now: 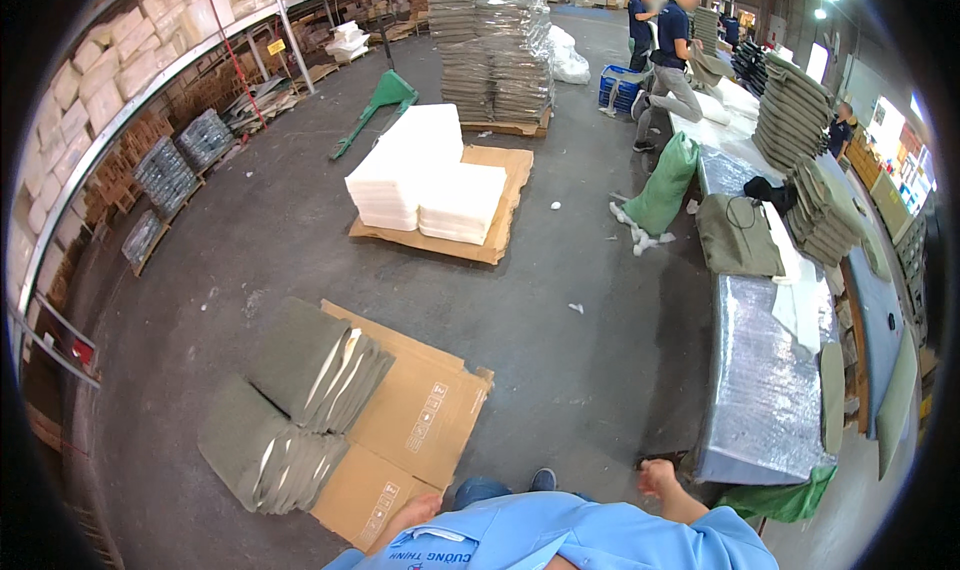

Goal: The person inserts white foam inserts into green fabric cushion covers on a work table in a warehouse. They repeatedly pick up foam, open the cover, insert the foam, and smooth the cover before stacking the finished cushions.

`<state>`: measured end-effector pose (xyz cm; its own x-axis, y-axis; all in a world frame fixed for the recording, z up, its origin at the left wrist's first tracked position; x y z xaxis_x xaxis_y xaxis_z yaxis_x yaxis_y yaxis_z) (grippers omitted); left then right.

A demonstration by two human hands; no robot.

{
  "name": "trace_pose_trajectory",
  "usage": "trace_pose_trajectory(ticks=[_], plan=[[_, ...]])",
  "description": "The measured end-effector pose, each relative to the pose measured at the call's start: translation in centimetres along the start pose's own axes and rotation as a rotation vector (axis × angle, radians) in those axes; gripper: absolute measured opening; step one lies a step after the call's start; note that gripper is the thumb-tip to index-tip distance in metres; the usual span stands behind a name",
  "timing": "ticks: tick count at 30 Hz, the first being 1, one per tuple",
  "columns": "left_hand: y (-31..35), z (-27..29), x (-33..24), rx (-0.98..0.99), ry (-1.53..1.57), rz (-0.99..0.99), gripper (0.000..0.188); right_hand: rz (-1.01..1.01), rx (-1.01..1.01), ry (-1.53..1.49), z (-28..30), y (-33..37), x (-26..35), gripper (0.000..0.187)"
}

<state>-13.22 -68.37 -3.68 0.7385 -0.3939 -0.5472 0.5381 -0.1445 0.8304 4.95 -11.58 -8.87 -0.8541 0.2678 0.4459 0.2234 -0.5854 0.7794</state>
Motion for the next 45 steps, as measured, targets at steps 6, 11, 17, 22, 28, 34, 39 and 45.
trace_pose_trajectory(ticks=[6, 11, 17, 22, 28, 34, 39, 45], plan=[[-4.2, -0.1, -2.1, 0.01, -0.077, 0.287, 0.037, 0.13, -0.062, -0.233, 4.3, -8.6, 20.0, 0.032], [-9.1, 4.7, -7.6, -0.173, 0.002, 0.49, 0.028, 0.19, 0.089, -0.138, -3.0, -13.3, 32.8, 0.033], [-23.5, 10.3, -33.4, -0.387, -0.221, 0.106, 0.027, 0.068, 0.173, -0.024, -9.5, -17.3, 38.9, 0.029], [-33.7, 9.7, -59.4, -0.274, -0.024, -0.368, 0.044, 0.254, 0.156, 0.202, -12.2, -24.2, 43.3, 0.029], [-44.9, 9.9, -75.1, -0.1, -0.046, -0.186, 0.062, 1.134, -0.007, 0.764, -18.3, -27.0, 53.3, 0.047], [-53.3, 16.1, -80.5, -0.13, 0.305, -0.062, 0.078, 0.078, 0.249, 0.058, -23.5, -35.2, 73.7, 0.019], [-62.5, 24.5, -88.3, -0.157, 0.515, -0.125, 0.088, 0.335, 0.077, -0.131, -25.9, -34.1, 97.4, 0.028], [-76.1, 35.7, -95.5, -0.217, 0.468, -0.035, 0.088, 0.392, -0.042, -0.14, -33.9, -29.8, 102.8, 0.032]])
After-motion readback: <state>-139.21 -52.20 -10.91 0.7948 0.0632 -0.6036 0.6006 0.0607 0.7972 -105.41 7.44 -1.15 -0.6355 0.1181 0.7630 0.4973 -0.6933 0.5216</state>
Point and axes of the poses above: each hand's wrist, its own y-axis away from the middle knuckle, its own z-axis out of the back of the hand, x = y × z, the point moved 10 cm from there along -y, towards the middle knuckle, and after that the axes turned 4 degrees about -x, right-handed, at the moved point
